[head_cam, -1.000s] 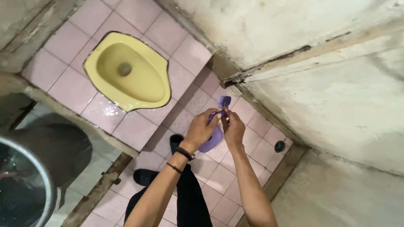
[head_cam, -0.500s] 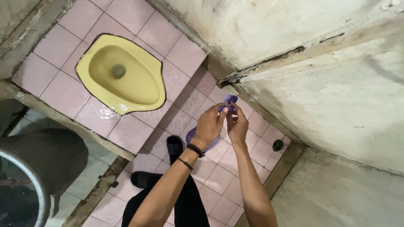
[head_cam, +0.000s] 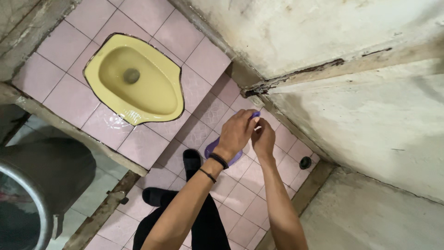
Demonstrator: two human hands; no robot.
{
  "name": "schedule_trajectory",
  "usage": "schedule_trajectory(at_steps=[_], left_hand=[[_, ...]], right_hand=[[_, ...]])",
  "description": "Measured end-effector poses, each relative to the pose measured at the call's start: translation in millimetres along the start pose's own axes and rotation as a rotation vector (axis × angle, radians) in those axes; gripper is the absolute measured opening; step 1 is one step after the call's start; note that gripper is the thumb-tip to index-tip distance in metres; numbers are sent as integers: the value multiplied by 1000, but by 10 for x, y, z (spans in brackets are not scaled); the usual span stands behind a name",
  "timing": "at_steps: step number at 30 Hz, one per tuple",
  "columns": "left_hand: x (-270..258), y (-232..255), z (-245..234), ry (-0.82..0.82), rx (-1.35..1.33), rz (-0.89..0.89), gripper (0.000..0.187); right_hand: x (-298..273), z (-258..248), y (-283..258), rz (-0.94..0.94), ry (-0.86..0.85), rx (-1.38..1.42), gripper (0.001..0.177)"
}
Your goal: The person cleans a yellow squat toilet by repeatedly scooping water from a metal bucket with a red plastic scoop and pouring it into the bowl. They then apply a red liquid cleaning agent from a bottle into the toilet and scrub the interior and surrounding pink tiles with a purple toilet brush.
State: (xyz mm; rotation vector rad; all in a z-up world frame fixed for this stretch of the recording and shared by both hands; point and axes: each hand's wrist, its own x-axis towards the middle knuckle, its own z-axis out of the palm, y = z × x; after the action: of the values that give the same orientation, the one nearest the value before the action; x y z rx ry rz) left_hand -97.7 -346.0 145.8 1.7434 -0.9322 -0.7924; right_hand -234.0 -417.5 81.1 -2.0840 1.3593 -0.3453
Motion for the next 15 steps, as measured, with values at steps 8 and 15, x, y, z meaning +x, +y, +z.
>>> schedule_trajectory(at_steps=[8, 15], left_hand=[[28, -290, 119, 67, -14, -59, 32], [-31, -643, 248, 10, 0, -145, 31]], right_hand=[[744, 173, 548, 65, 101, 210, 24], [1365, 421, 1015, 264, 126, 139, 37]])
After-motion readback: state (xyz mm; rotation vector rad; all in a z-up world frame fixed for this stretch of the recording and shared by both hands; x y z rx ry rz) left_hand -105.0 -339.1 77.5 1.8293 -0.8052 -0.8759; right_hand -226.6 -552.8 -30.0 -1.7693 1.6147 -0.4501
